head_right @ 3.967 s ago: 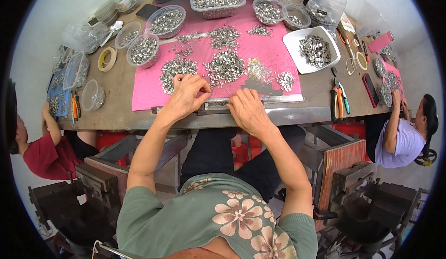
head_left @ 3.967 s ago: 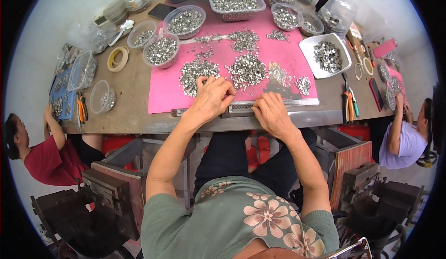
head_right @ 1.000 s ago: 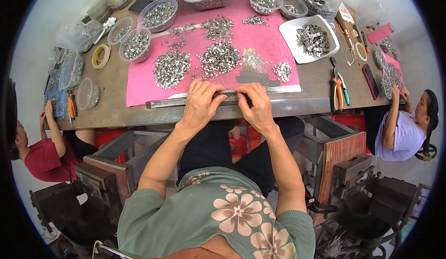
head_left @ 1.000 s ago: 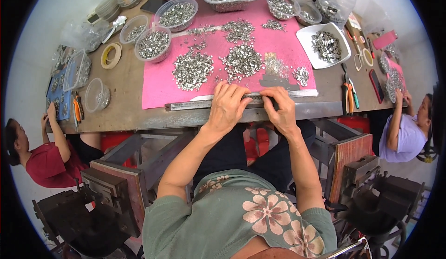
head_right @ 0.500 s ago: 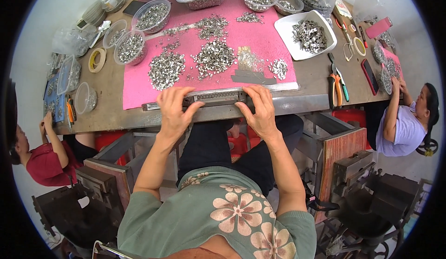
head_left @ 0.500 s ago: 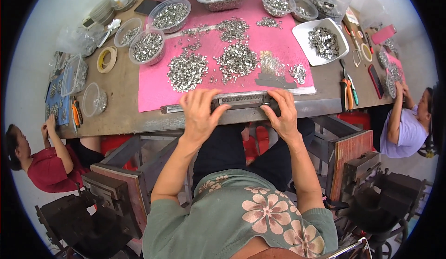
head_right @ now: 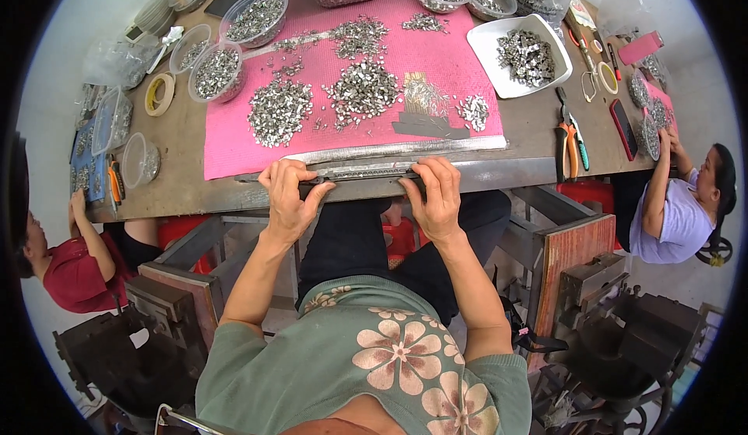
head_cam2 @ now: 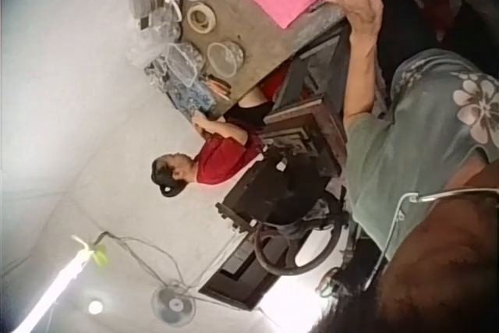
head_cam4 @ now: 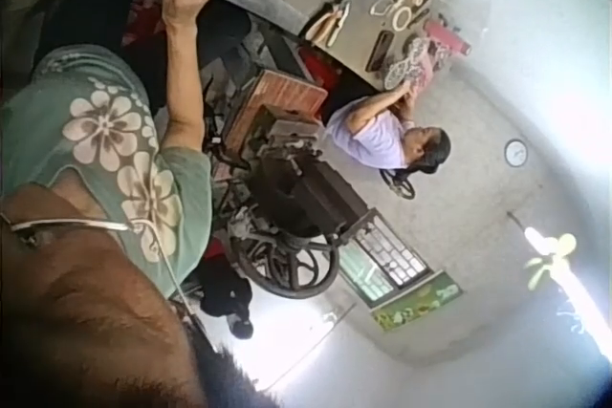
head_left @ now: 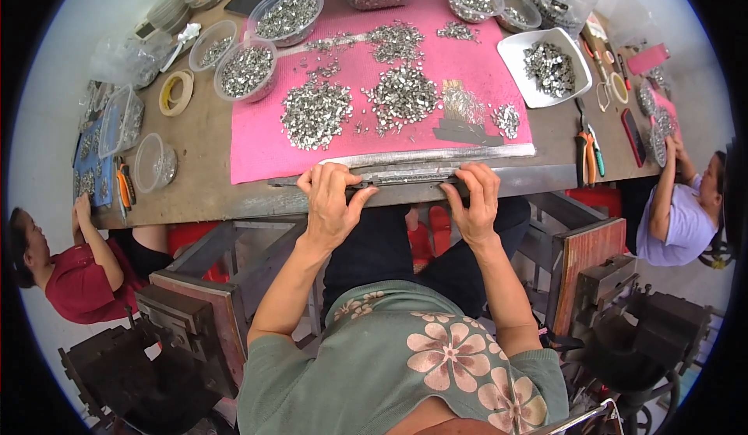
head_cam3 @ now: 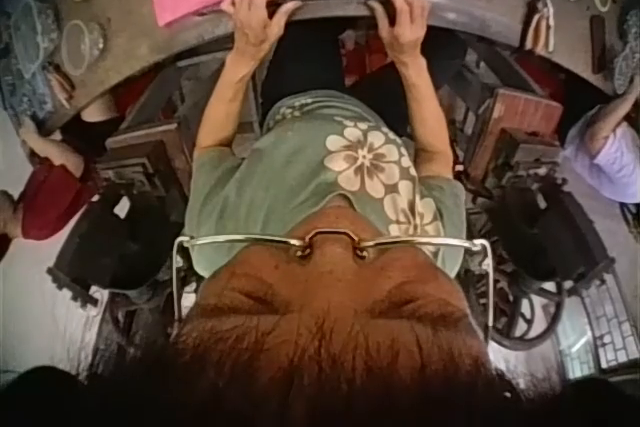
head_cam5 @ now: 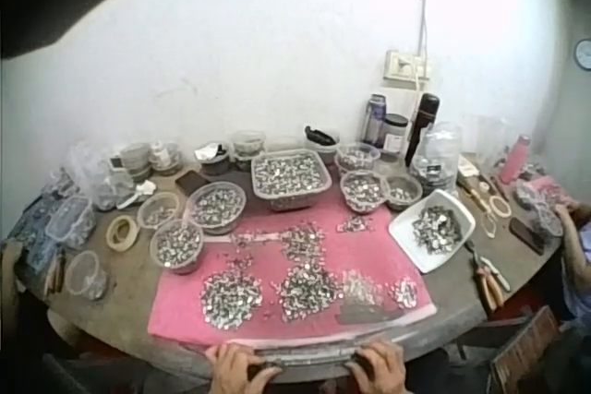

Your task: The person places small metal components into a grooved metal fixture by hand, positions the loaded fixture into a press machine, and turns the press wheel before returning to sorting and loading more components into the fixture.

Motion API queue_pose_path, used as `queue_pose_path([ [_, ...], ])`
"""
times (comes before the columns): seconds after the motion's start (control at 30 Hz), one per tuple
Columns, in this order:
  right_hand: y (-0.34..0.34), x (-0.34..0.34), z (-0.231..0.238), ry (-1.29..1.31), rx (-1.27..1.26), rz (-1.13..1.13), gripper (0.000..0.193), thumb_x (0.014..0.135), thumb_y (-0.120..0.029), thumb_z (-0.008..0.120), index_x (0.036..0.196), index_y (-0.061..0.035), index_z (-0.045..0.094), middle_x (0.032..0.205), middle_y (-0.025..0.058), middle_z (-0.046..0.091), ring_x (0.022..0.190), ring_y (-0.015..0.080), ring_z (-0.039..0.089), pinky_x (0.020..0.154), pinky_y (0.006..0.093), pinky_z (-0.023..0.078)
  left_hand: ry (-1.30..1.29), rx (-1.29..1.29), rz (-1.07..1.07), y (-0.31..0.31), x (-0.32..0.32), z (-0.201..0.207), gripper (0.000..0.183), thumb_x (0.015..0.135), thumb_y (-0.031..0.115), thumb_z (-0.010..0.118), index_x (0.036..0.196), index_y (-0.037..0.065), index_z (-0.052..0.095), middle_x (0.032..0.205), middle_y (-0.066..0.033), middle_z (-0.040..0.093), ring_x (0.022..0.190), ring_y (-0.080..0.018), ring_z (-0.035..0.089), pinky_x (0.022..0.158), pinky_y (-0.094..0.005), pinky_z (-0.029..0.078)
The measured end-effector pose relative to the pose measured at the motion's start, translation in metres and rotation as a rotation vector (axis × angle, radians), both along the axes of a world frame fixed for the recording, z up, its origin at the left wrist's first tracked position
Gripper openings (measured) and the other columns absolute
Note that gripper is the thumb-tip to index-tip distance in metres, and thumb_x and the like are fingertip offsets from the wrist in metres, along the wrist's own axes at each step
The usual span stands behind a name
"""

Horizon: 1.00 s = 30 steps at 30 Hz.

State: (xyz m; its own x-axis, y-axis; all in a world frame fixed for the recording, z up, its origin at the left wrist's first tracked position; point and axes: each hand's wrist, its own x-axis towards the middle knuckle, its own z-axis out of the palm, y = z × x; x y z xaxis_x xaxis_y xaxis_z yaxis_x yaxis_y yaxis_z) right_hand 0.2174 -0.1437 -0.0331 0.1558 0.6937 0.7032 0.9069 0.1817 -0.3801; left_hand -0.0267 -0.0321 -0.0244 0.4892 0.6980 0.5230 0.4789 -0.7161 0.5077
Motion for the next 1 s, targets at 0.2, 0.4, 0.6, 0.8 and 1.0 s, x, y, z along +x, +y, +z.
queue_pose_path([
  [0.2, -0.002, 0.000, 0.007, -0.008, -0.004, -0.012, 0.042, 0.076, -0.002, 0.085, 0.113, -0.0002, 0.065, 0.115, 0.0142, 0.063, 0.109, 0.0350, 0.060, 0.093, 0.0435, 0.051, -0.015, 0.037, -0.014, 0.001, 0.002, 0.004, 0.038, 0.078, 0.026, 0.086, 0.099, 0.009, 0.059, 0.099, -0.0056, 0.058, 0.097, -0.0239, 0.055, 0.092, -0.0407, 0.029],
  [0.4, 0.013, 0.020, 0.046, 0.116, -0.257, 0.097, 0.035, 0.079, -0.007, 0.083, 0.109, -0.0011, 0.066, 0.108, 0.0131, 0.064, 0.097, 0.0322, 0.060, 0.086, 0.0432, 0.049, 0.067, -0.049, -0.020, 0.019, 0.006, 0.020, 0.038, 0.079, 0.027, 0.085, 0.100, 0.006, 0.062, 0.098, -0.0063, 0.060, 0.096, -0.0257, 0.056, 0.094, -0.0421, 0.032],
  [0.6, 0.050, 0.030, 0.058, 0.095, -0.361, 0.236, 0.016, 0.084, -0.010, 0.078, 0.099, -0.0046, 0.072, 0.096, 0.0086, 0.065, 0.094, 0.0284, 0.061, 0.084, 0.0397, 0.044, 0.087, -0.047, -0.159, 0.027, 0.022, 0.032, 0.029, 0.089, 0.026, 0.077, 0.113, 0.009, 0.072, 0.125, -0.0044, 0.068, 0.121, -0.0276, 0.056, 0.111, -0.0511, 0.026],
  [0.8, 0.093, 0.008, 0.045, 0.037, -0.342, 0.290, 0.013, 0.084, -0.008, 0.076, 0.096, -0.0046, 0.072, 0.085, 0.0090, 0.060, 0.085, 0.0292, 0.059, 0.080, 0.0409, 0.044, 0.315, -0.003, -0.209, 0.040, 0.032, 0.029, 0.034, 0.100, 0.031, 0.064, 0.130, 0.016, 0.071, 0.142, 0.0021, 0.063, 0.147, -0.0342, 0.038, 0.115, -0.0731, 0.008],
  [1.0, 0.099, 0.003, 0.045, 0.017, -0.365, 0.290, 0.009, 0.085, -0.007, 0.075, 0.088, -0.0036, 0.067, 0.084, 0.0100, 0.061, 0.083, 0.0292, 0.060, 0.079, 0.0415, 0.044, 0.300, 0.011, -0.157, 0.048, 0.003, 0.034, 0.033, 0.099, 0.033, 0.064, 0.124, 0.014, 0.074, 0.136, 0.0007, 0.066, 0.146, -0.0362, 0.038, 0.113, -0.0764, 0.010],
])
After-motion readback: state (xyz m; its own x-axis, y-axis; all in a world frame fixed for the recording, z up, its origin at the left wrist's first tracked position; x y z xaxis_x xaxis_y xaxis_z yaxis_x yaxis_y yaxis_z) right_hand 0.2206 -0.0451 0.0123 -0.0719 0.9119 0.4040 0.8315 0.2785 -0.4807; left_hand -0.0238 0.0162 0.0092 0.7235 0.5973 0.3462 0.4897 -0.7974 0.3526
